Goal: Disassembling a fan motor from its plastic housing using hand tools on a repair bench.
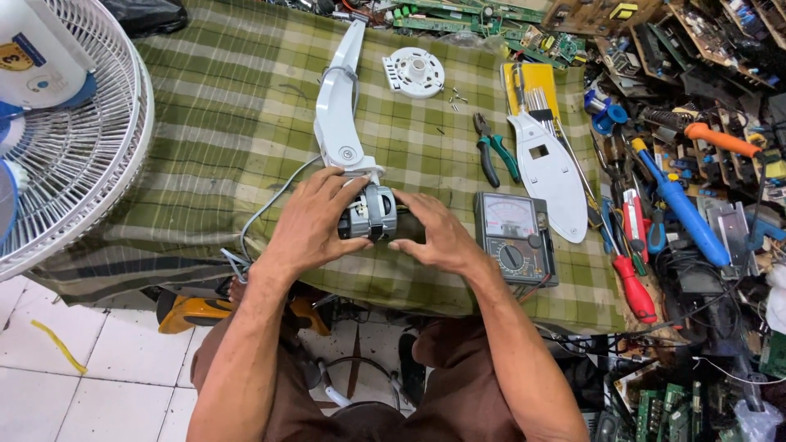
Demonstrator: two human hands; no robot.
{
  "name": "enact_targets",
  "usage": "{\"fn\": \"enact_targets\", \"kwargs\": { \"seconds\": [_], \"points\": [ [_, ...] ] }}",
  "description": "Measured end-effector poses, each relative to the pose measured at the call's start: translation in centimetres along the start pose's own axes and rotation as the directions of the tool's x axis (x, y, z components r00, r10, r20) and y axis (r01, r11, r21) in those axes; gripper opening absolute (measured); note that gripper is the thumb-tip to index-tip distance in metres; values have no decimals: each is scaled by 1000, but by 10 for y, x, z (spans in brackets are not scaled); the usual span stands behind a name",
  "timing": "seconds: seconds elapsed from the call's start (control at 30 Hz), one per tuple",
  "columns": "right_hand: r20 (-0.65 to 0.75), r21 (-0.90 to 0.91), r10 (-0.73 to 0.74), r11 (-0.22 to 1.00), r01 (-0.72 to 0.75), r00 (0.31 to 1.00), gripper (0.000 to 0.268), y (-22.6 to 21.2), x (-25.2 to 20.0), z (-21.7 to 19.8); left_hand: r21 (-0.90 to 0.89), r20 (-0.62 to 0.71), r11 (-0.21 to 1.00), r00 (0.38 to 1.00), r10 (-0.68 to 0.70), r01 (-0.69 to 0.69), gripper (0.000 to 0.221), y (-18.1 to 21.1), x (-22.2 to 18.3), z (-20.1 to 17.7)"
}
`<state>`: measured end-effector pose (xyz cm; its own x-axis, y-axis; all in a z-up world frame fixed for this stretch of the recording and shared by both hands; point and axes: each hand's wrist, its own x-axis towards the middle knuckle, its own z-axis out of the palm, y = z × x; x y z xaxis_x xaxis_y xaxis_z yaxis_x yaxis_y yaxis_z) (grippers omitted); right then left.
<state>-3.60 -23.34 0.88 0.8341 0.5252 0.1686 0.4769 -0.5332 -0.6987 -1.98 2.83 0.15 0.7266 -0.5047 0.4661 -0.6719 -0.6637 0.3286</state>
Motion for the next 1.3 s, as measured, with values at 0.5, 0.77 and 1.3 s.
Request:
{"fn": "enact_targets", "kwargs": {
  "seconds": [0.5, 0.77, 1.3],
  "points": [
    [-6, -101, 148, 984, -147, 989, 68, 7, -1, -8, -345, 78, 923, 985, -153, 170, 78, 5, 2, -23],
    [-180, -170, 199, 958, -230, 963, 47, 1, -12, -26, -386, -132, 890, 940, -314, 243, 39, -22, -7, 3],
    [-184, -120, 507, 839, -531, 842, 47, 5, -23, -20, -432, 90, 696, 796, -599, 573, 39, -17, 1, 10]
  ]
}}
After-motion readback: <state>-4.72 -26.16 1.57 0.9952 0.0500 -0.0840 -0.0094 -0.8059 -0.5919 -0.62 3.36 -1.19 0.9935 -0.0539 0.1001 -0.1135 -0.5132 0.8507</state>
